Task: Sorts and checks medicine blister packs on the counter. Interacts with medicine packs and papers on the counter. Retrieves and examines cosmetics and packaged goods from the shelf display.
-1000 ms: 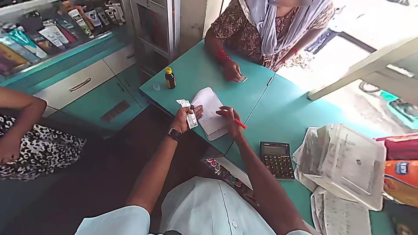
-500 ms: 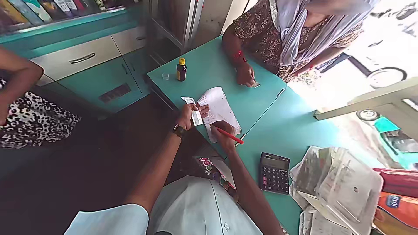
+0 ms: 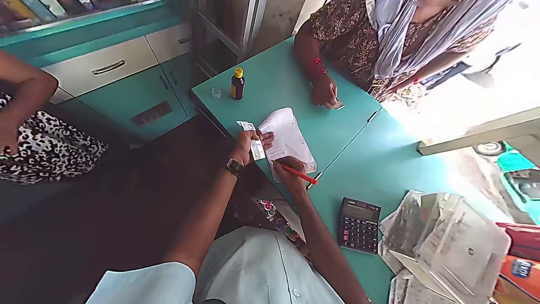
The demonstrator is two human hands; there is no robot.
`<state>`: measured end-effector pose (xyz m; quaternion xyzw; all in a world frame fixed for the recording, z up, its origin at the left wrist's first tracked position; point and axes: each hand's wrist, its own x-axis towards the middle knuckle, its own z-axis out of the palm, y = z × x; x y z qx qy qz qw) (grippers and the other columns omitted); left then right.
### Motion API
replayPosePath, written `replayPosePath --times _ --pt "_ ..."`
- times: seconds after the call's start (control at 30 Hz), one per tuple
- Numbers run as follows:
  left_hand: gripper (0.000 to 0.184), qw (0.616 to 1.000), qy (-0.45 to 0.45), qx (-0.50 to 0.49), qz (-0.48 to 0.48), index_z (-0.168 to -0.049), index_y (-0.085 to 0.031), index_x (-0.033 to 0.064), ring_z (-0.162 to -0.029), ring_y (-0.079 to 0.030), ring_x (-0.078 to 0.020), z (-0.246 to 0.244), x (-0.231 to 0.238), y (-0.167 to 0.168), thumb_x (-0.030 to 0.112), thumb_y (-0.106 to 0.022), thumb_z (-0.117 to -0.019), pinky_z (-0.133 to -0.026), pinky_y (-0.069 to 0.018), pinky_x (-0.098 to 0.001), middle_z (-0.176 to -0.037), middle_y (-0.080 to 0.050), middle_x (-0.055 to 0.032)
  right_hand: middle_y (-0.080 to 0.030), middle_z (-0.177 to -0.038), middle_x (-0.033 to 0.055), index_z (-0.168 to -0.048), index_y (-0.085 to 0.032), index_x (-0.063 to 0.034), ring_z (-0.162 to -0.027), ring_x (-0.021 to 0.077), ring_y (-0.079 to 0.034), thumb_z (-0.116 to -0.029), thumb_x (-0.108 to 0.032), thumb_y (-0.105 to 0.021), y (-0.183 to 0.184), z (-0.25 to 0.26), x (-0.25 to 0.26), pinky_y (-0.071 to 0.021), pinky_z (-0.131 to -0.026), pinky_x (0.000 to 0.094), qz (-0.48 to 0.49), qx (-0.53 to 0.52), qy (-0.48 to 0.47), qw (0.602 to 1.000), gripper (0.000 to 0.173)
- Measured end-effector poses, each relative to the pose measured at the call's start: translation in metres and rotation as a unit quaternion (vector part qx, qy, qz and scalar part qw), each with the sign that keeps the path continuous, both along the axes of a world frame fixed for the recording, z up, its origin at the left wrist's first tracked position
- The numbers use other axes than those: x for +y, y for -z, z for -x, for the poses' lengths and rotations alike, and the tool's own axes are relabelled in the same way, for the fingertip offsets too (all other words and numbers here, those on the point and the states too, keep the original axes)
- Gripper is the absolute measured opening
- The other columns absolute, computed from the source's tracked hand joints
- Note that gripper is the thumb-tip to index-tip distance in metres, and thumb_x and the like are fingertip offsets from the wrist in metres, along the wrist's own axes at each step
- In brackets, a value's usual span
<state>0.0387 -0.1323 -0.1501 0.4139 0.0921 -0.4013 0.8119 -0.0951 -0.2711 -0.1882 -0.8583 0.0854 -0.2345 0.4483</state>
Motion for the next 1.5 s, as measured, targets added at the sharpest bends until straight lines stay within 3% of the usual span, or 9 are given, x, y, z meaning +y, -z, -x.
replayPosePath --times 0.23,0.67,0.77,0.93,1.2,1.27,1.37,1.5 --pt "0.041 1.000 -0.008 0.016 -0.005 -0.127 -0.056 0.0006 -0.113 -0.070 -0.0251 -0.001 -0.002 0.004 0.016 -0.026 -0.1039 -0.094 -0.0575 -0.0393 -0.128 -0.069 -0.0154 -0.071 -0.072 -0.0001 -0.079 -0.076 -0.0063 -0.064 0.0017 -0.064 -0.0846 -0.014 -0.071 -0.002 0.000 0.000 -0.0539 -0.062 0.0216 -0.002 -0.005 0.009 1.000 0.010" --pt "0.036 1.000 -0.014 0.000 -0.006 -0.125 -0.052 0.0004 -0.117 -0.068 -0.0279 -0.001 -0.004 0.002 0.013 -0.026 -0.1034 -0.096 -0.0568 -0.0421 -0.132 -0.066 -0.0178 -0.071 -0.071 0.0013 -0.079 -0.076 -0.0060 -0.063 0.0041 -0.064 -0.0837 -0.015 -0.070 -0.006 0.001 0.002 -0.0529 -0.061 0.0238 0.033 0.015 0.037 0.999 0.011" --pt "0.034 1.000 -0.016 0.000 -0.008 -0.120 -0.053 0.0003 -0.117 -0.068 -0.0286 -0.001 -0.004 0.001 0.013 -0.026 -0.1029 -0.096 -0.0571 -0.0432 -0.132 -0.066 -0.0187 -0.070 -0.070 0.0002 -0.079 -0.076 -0.0067 -0.062 0.0025 -0.063 -0.0838 -0.015 -0.070 -0.007 0.001 0.002 -0.0518 -0.060 0.0221 0.025 0.020 0.041 0.999 0.011" --pt "0.036 0.999 -0.001 -0.013 -0.033 -0.126 -0.054 0.0051 -0.112 -0.070 -0.0243 0.003 0.000 0.004 0.017 -0.029 -0.1034 -0.091 -0.0580 -0.0390 -0.131 -0.067 -0.0131 -0.070 -0.069 -0.0003 -0.078 -0.075 -0.0068 -0.061 0.0021 -0.062 -0.0837 -0.014 -0.071 -0.006 0.000 0.002 -0.0517 -0.059 0.0220 0.020 0.021 0.046 0.999 0.010" --pt "0.038 0.999 0.003 -0.029 -0.029 -0.126 -0.055 0.0028 -0.112 -0.070 -0.0243 0.004 0.001 0.007 0.016 -0.028 -0.1021 -0.092 -0.0577 -0.0397 -0.131 -0.067 -0.0143 -0.068 -0.068 0.0000 -0.077 -0.074 -0.0070 -0.061 0.0040 -0.062 -0.0838 -0.017 -0.069 -0.004 -0.001 0.002 -0.0505 -0.059 0.0245 0.034 0.017 0.065 0.997 0.013" --pt "0.038 0.999 -0.002 -0.022 -0.038 -0.125 -0.055 0.0016 -0.109 -0.071 -0.0244 0.002 0.000 0.007 0.017 -0.027 -0.1027 -0.090 -0.0584 -0.0393 -0.128 -0.069 -0.0149 -0.070 -0.070 -0.0004 -0.079 -0.075 -0.0068 -0.062 0.0034 -0.063 -0.0850 -0.017 -0.070 -0.004 -0.001 0.002 -0.0518 -0.061 0.0242 0.014 0.021 0.065 0.998 0.013" --pt "0.038 1.000 0.001 -0.012 -0.021 -0.127 -0.054 0.0001 -0.112 -0.070 -0.0260 -0.001 -0.002 0.009 0.016 -0.028 -0.1032 -0.093 -0.0580 -0.0402 -0.131 -0.067 -0.0162 -0.068 -0.068 -0.0008 -0.079 -0.073 -0.0049 -0.058 0.0026 -0.062 -0.0847 -0.012 -0.070 -0.008 0.003 -0.004 -0.0525 -0.055 0.0224 -0.049 -0.006 0.064 0.997 0.009" --pt "0.039 1.000 0.000 -0.012 -0.019 -0.129 -0.053 0.0008 -0.113 -0.070 -0.0257 0.001 -0.001 0.009 0.016 -0.027 -0.1039 -0.093 -0.0576 -0.0400 -0.132 -0.067 -0.0162 -0.071 -0.074 0.0011 -0.083 -0.076 -0.0041 -0.063 0.0019 -0.064 -0.0863 -0.013 -0.071 -0.003 0.007 -0.010 -0.0535 -0.061 0.0199 -0.008 -0.009 0.023 1.000 0.011"
